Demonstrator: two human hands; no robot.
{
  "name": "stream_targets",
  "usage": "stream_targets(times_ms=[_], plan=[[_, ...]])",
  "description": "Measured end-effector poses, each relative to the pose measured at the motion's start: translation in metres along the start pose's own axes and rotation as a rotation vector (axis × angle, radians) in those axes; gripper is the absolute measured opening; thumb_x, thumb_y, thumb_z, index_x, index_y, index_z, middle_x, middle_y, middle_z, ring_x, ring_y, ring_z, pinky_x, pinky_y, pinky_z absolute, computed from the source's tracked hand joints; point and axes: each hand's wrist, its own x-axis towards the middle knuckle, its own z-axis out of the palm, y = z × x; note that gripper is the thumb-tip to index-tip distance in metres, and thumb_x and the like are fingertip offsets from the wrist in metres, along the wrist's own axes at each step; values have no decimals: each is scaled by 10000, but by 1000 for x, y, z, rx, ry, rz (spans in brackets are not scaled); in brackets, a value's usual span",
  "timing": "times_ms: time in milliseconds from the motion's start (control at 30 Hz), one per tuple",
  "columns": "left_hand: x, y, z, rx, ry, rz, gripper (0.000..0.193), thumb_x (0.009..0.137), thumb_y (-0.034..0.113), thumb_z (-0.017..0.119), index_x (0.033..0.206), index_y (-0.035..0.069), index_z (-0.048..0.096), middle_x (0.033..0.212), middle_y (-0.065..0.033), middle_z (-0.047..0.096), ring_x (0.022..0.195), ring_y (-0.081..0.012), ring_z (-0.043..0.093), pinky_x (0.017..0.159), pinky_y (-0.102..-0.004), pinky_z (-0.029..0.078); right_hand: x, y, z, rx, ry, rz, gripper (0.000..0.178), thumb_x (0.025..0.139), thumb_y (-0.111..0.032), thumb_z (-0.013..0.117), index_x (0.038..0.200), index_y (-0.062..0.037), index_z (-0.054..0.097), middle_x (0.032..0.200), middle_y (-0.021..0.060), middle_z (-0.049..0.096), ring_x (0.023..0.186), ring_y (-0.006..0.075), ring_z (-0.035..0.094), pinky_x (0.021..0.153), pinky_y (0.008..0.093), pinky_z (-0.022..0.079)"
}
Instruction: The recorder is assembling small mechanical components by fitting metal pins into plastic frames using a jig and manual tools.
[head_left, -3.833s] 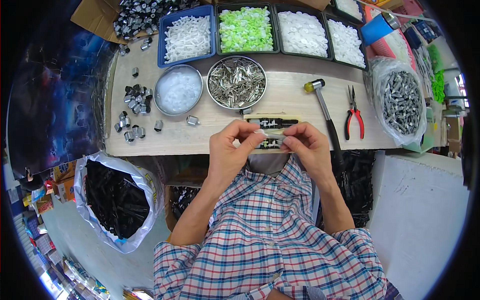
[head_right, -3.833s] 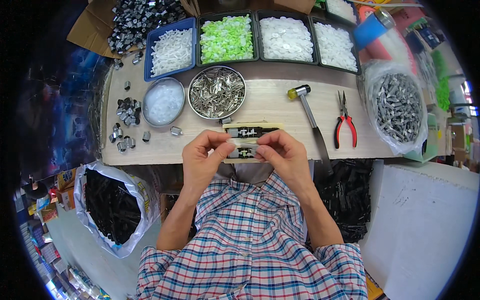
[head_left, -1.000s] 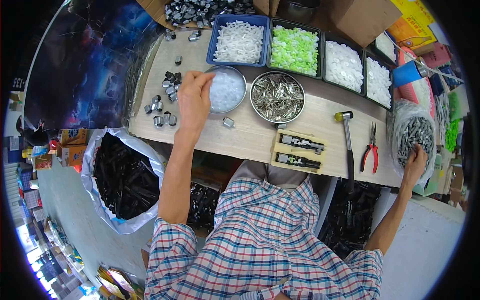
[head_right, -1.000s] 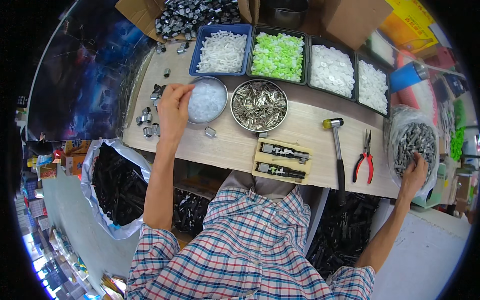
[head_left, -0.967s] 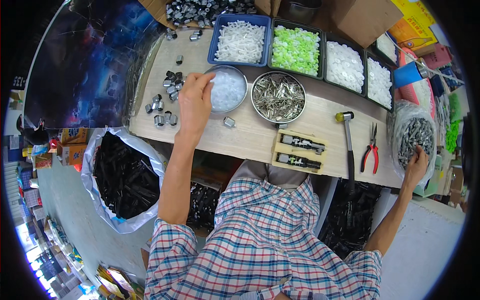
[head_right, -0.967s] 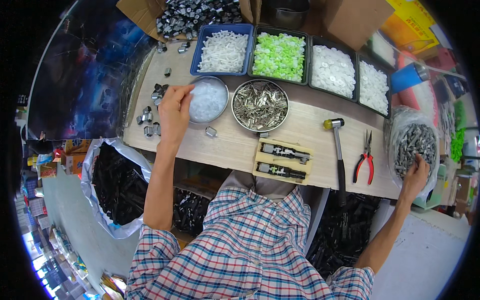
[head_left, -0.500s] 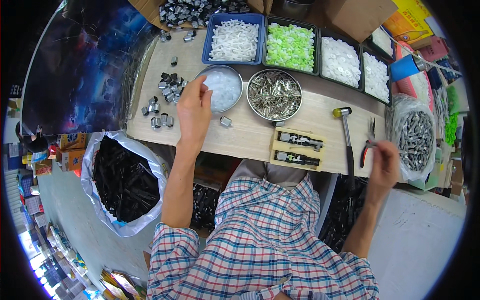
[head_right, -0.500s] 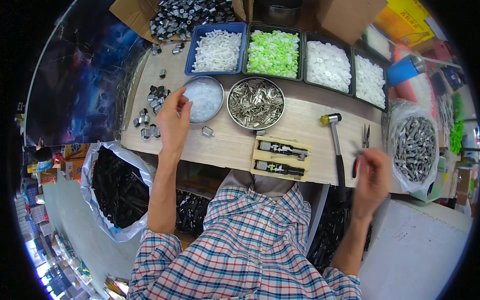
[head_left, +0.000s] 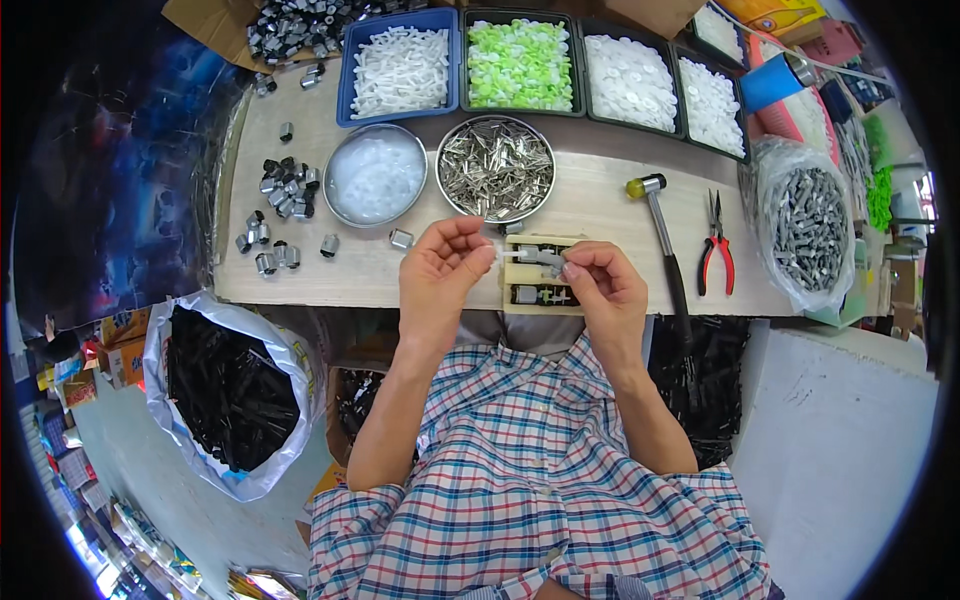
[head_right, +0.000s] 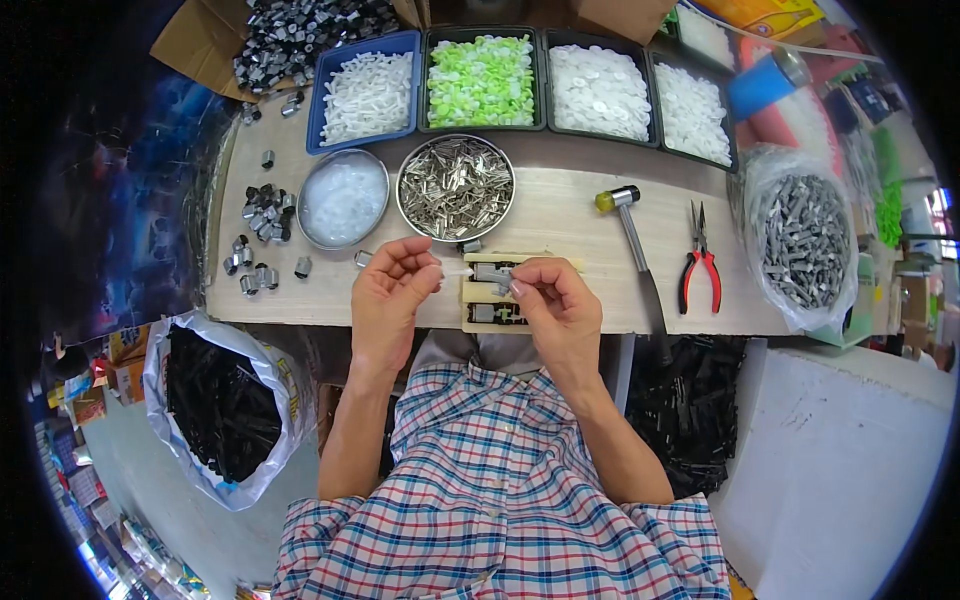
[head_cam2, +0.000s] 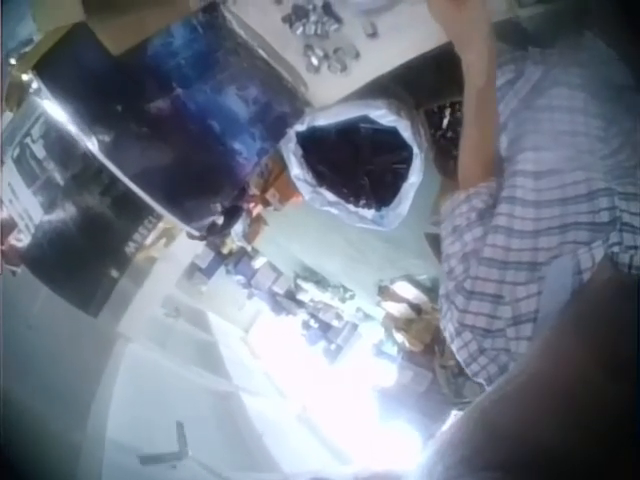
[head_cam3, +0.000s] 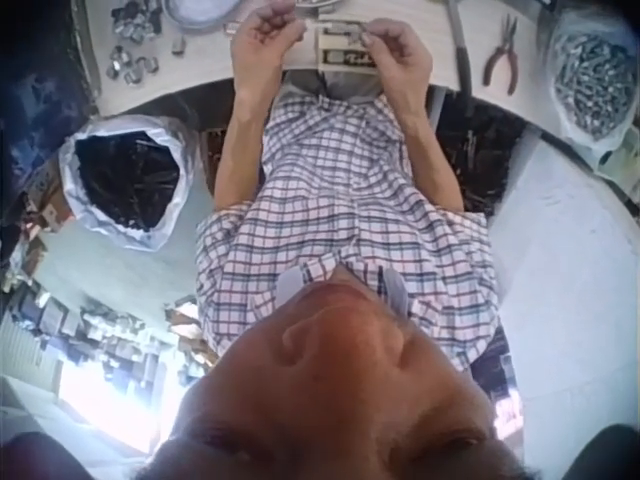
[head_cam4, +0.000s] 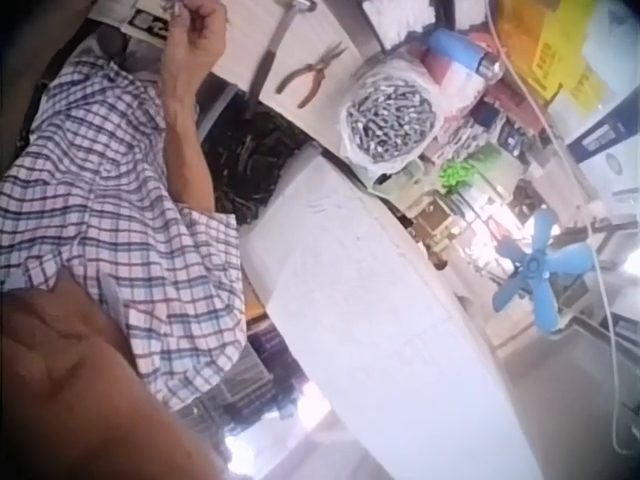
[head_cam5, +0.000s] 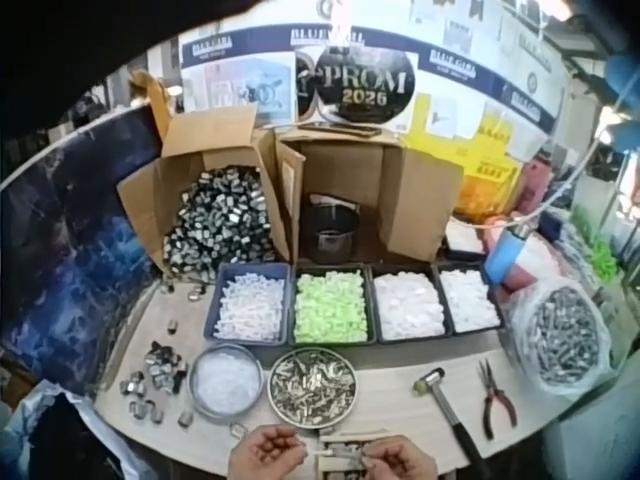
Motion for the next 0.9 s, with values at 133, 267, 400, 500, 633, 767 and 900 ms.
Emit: stream_targets(times_ms=[133,267,400,500,633,767,900], plan=[[-3,0,14,46,-53,-10,339,886,-22,724,1208,-17,620,1013,-42,649,898,-78,609,837,-206,518,0,-6,-6,-43,-9,38,69,945,42,642,1013,28,639,1088,61,636,945,90,614,869,225,499],[-2,4,15,188,-108,46,295,883,-9,734,1164,-15,644,988,-30,660,902,-73,615,826,-205,523,3,-9,-17,-71,-41,49,72,937,51,647,1005,29,649,1084,67,639,937,91,613,869,226,497],[2,11,16,279,-222,-128,211,894,14,732,1093,-22,670,920,-39,691,822,-82,659,748,-217,554,1,-12,-28,-48,-47,88,81,920,55,663,996,26,656,1070,71,641,948,106,614,869,235,498],[-2,10,23,278,-290,-259,179,909,31,720,1073,-25,675,896,-51,704,777,-90,680,706,-218,567,-7,-15,-34,-57,-105,92,80,905,54,677,977,23,659,1048,72,642,964,125,613,873,249,496],[-17,8,36,476,-258,-108,147,927,36,695,1059,-25,683,886,-53,704,759,-101,668,679,-244,549,-18,-15,-46,-69,-119,141,83,907,44,682,983,18,662,1039,63,645,968,124,608,883,248,485],[-18,-2,35,814,-167,453,134,905,3,685,1038,-10,698,921,-84,669,778,-172,652,660,-289,515,-26,-9,-58,-139,32,157,78,929,25,674,1005,22,656,1015,18,648,910,67,599,840,208,479],[-22,-13,36,922,-240,572,159,846,-14,715,1005,-6,707,941,-107,626,833,-247,636,679,-318,508,-31,-2,-64,-278,56,157,75,930,30,666,1002,19,652,964,-4,646,869,49,591,803,195,473]])
